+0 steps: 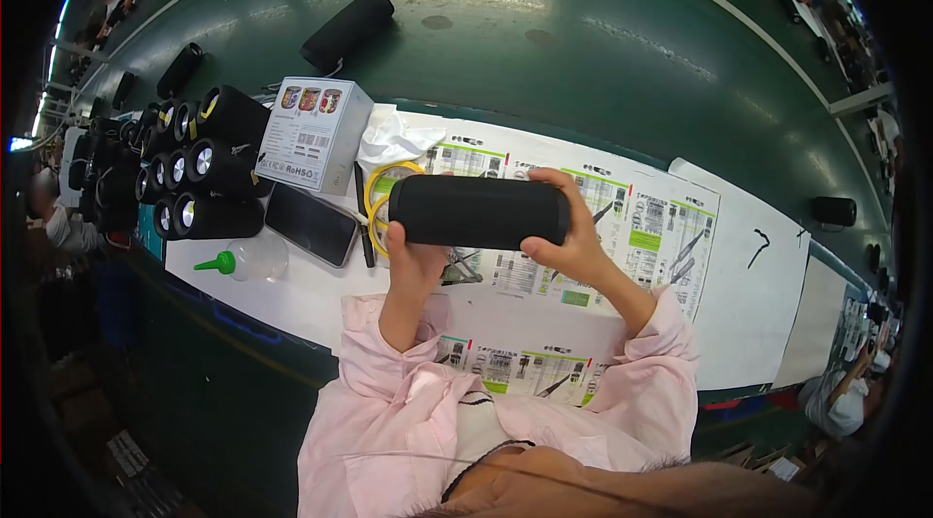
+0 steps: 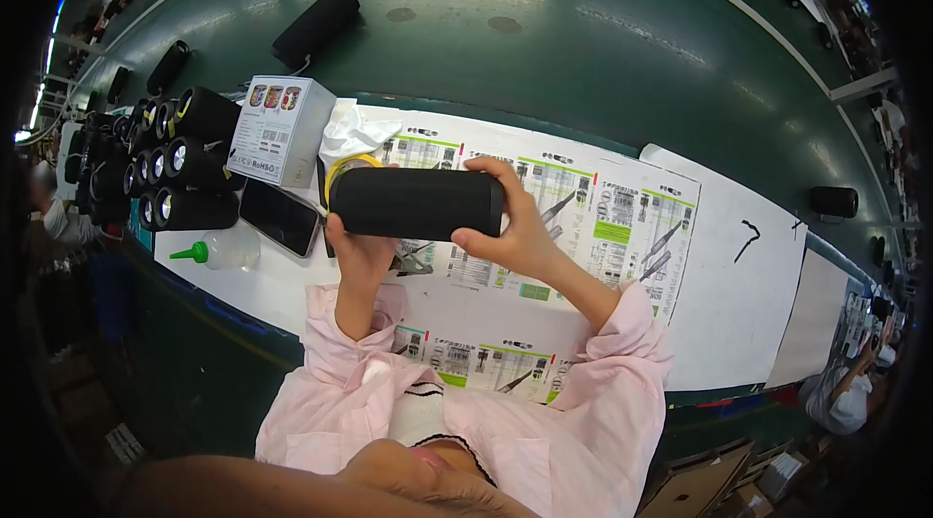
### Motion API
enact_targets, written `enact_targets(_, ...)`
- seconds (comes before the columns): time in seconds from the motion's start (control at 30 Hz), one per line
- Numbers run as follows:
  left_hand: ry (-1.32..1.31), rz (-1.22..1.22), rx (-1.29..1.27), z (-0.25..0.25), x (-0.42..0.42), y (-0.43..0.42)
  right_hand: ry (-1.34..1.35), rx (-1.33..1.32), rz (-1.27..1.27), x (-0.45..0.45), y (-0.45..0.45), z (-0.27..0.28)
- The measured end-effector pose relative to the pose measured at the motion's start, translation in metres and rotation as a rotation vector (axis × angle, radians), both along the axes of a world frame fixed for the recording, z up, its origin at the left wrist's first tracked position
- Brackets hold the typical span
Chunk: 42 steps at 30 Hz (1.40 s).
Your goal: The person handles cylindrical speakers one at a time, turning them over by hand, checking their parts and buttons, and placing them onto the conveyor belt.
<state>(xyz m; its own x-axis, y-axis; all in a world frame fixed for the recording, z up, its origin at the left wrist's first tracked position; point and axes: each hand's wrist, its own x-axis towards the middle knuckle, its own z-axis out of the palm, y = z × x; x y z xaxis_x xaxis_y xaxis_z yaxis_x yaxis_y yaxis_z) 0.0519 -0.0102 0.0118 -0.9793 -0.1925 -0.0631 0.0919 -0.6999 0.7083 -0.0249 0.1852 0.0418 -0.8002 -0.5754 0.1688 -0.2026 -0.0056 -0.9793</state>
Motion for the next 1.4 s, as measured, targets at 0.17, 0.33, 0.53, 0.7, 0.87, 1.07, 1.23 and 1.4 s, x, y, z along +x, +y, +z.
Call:
enact_targets(0.17,-0.164,-0.381,0.264,-0.002,-0.008,0.019,0.778,0.116,-0.120,0.003,0.010,0.046)
enact_targets(0.33,-0.222,-0.606,0.862,-0.009,0.002,0.036,0.750,0.032,-0.057,0.024,0.003,0.044)
enact_targets(0.53,-0.300,-0.502,0.679,-0.011,0.001,0.024,0.814,0.014,-0.025,0.028,0.001,0.037)
enact_targets(0.7,-0.221,-0.391,0.668,-0.004,-0.001,0.022,0.820,0.070,0.030,0.030,-0.001,0.036)
enact_targets(0.87,-0.135,-0.181,0.410,-0.018,0.000,0.007,0.567,0.160,0.341,0.027,0.000,0.044)
enact_targets(1.07,0.347,0.057,-0.459,0.005,0.011,0.021,0.297,0.203,0.230,0.028,-0.010,0.027)
enact_targets(1.23,0.571,0.068,-0.855,0.020,0.016,0.019,0.353,-0.078,0.342,0.027,-0.017,0.013)
enact_targets(1.4,0.566,0.136,-0.954,0.026,0.015,0.018,0.369,-0.031,0.335,0.026,-0.016,0.004)
